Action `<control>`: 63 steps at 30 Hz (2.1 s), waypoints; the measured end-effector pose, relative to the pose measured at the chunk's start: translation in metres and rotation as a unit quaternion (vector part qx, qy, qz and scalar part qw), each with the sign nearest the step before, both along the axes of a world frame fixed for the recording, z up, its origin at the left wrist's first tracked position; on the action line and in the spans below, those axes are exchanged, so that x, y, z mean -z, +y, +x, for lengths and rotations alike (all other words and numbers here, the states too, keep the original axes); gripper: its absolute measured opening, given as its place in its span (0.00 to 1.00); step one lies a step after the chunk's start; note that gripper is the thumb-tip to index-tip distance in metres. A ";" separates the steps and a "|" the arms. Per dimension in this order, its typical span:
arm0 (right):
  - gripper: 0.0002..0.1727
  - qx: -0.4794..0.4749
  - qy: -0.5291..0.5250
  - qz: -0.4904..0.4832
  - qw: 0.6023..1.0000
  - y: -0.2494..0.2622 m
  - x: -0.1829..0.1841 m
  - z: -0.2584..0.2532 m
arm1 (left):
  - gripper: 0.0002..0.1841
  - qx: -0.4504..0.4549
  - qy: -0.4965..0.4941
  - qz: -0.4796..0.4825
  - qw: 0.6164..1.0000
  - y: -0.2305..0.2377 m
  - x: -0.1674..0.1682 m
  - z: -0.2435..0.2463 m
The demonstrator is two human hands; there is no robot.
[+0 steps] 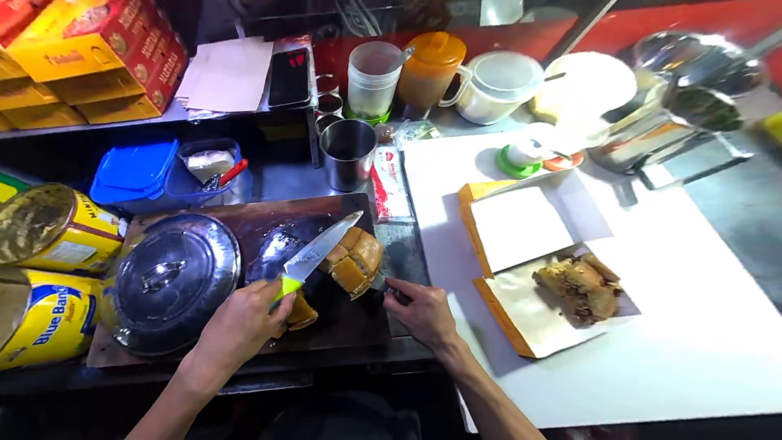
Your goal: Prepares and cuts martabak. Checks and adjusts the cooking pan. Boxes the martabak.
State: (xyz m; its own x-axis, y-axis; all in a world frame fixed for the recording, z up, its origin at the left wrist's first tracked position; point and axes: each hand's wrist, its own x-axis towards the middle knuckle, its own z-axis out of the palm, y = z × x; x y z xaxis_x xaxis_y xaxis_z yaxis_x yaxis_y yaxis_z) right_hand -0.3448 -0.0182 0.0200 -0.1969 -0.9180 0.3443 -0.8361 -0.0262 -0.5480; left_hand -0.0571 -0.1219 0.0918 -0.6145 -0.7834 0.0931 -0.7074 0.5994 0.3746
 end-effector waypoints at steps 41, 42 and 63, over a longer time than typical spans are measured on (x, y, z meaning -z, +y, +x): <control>0.15 0.240 0.082 0.559 0.789 0.219 -0.211 -0.222 | 0.24 0.319 -0.072 0.304 0.895 0.103 0.018 -0.261; 0.14 0.234 0.115 0.532 0.806 0.218 -0.222 -0.224 | 0.24 0.318 -0.069 0.303 0.896 0.097 0.004 -0.251; 0.06 0.097 0.363 0.548 0.747 0.054 -0.186 -0.116 | 0.26 0.218 -0.249 0.265 0.906 0.059 -0.066 -0.187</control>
